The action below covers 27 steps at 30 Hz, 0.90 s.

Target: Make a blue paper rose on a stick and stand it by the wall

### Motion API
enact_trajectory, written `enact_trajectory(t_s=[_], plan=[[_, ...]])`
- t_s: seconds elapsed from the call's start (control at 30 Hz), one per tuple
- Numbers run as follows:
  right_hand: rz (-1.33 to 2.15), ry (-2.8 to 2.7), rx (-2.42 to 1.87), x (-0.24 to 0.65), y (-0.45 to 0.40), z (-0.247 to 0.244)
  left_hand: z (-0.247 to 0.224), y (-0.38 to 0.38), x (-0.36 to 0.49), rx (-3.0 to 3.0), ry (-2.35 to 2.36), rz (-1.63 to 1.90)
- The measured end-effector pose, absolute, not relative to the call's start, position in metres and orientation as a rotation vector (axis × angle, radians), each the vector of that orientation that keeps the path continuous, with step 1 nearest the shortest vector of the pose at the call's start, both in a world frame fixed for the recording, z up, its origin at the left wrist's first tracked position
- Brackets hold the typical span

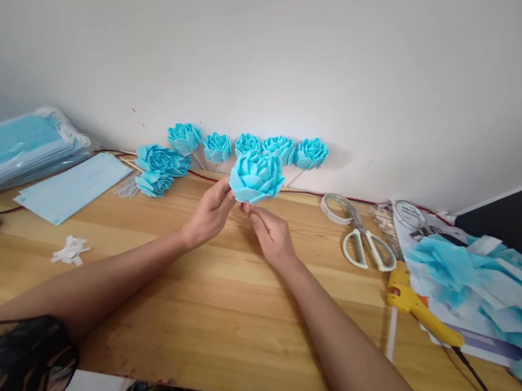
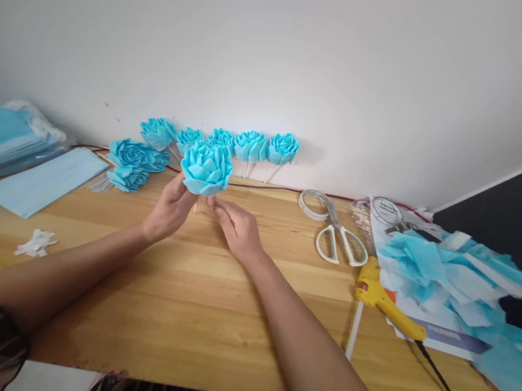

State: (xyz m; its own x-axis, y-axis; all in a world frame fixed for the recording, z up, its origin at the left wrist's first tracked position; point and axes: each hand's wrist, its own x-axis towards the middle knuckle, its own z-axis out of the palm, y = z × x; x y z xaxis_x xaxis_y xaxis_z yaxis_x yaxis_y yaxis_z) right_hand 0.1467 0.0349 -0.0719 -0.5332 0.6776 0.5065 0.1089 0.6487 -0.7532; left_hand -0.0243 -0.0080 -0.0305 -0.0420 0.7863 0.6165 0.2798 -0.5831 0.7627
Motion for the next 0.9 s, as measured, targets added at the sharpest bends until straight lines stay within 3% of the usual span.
enact_trajectory(t_s=[0.37,0.9], plan=[[0.615,-2.208,-0.79,0.145,0.037,-0.09,-0.05,-0.015,-0.008,1.88,1.089,1.552],[0.627,-2.279,-0.849,0.145,0.04,-0.088,-0.064,-0.006,-0.014,1.829,1.086,1.468]])
